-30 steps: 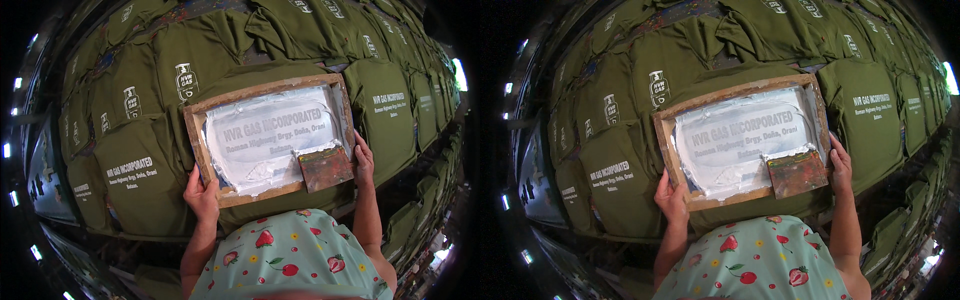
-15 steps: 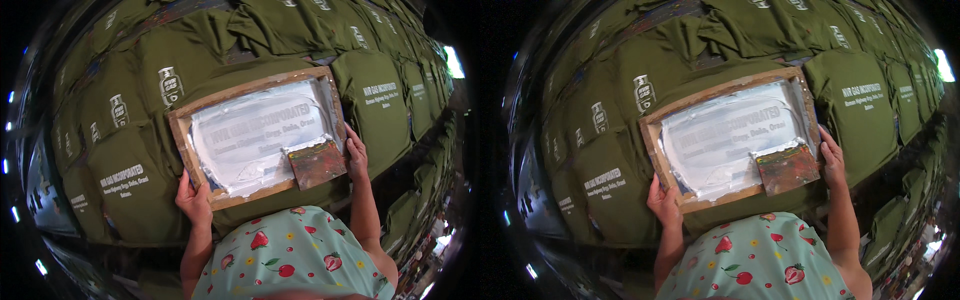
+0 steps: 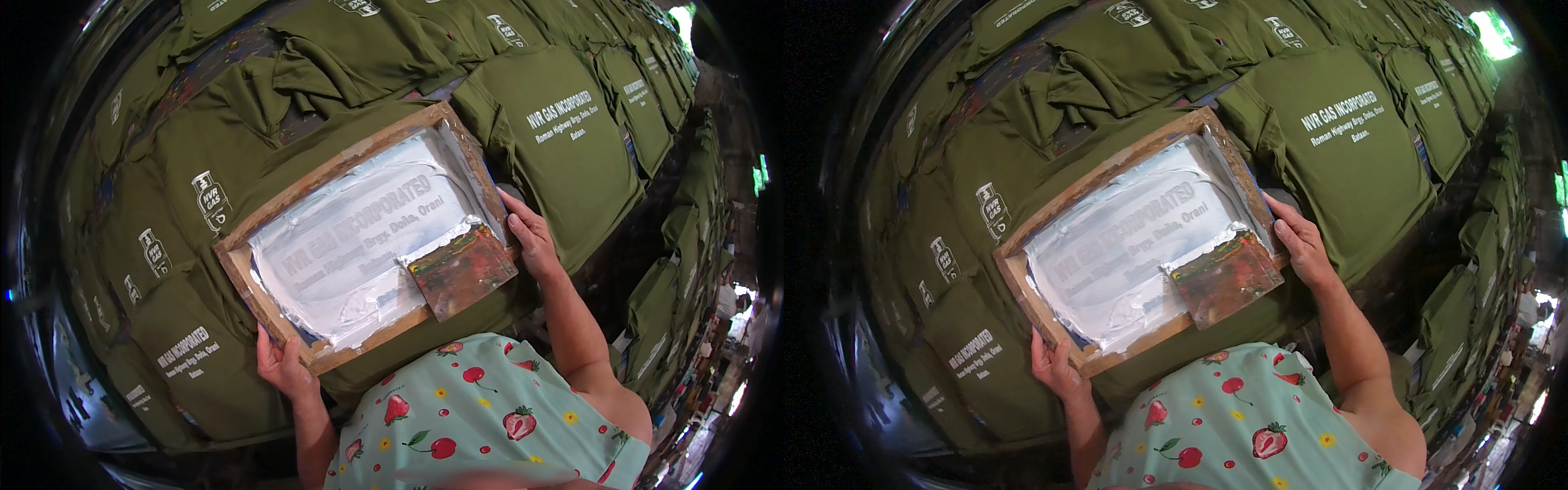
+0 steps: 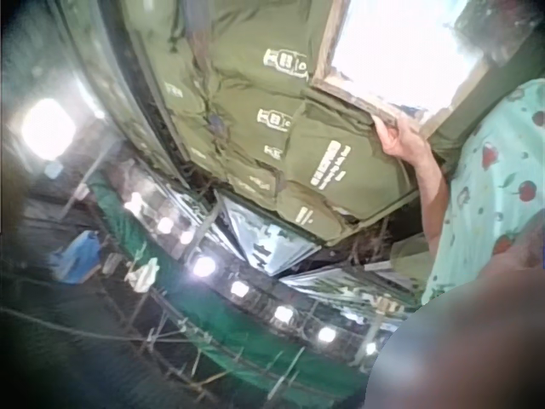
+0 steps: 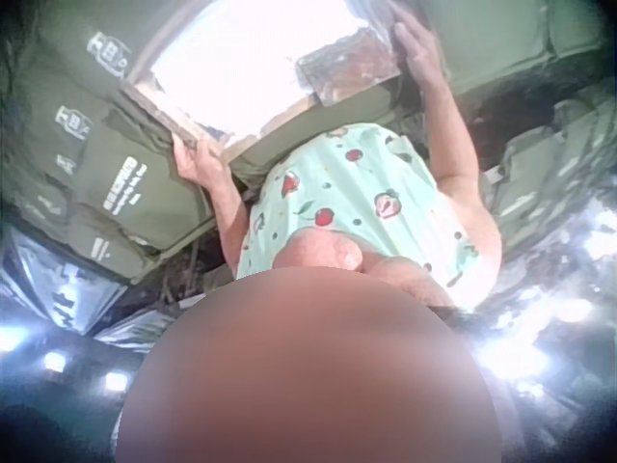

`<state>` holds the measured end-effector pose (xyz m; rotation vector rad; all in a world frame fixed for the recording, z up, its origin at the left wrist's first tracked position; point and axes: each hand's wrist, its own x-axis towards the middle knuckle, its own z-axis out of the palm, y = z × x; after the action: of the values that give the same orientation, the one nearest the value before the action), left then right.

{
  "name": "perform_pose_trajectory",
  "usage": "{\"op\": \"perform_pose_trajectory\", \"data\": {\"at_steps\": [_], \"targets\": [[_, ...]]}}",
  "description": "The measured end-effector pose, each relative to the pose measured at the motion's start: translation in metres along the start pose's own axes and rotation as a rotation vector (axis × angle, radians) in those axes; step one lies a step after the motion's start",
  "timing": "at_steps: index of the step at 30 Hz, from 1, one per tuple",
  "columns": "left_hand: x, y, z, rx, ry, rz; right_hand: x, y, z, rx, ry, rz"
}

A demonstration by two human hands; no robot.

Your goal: The person holds a wooden frame with a plastic sheet and uses a small rectangular tool to spread a white paste-like substance evenly across the surface. The person repeatedly lifts and repositions the frame while continuing to spread the material.

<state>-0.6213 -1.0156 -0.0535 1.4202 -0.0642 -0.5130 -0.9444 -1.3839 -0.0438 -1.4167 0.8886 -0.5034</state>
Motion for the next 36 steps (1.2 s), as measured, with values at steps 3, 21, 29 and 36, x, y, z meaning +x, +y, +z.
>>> {"op": "perform_pose_trajectory", "data": {"at_steps": [3, 21, 29, 36], "targets": [[-0.001, 0.001, -0.001, 0.013, 0.013, -0.022, 0.0, 0.003, -0.002, -0.032, -0.015, -0.023], [0.001, 0.006, -0.002, 0.033, 0.017, -0.065, 0.001, 0.007, -0.004, -0.161, -0.035, -0.128], [0.0, 0.001, -0.002, 0.053, 0.021, -0.017, 0.002, 0.007, -0.002, -0.145, -0.003, -0.125], [0.003, -0.01, -0.005, 0.073, 0.091, 0.012, 0.0, 0.013, -0.005, -0.107, 0.027, -0.057]]}}
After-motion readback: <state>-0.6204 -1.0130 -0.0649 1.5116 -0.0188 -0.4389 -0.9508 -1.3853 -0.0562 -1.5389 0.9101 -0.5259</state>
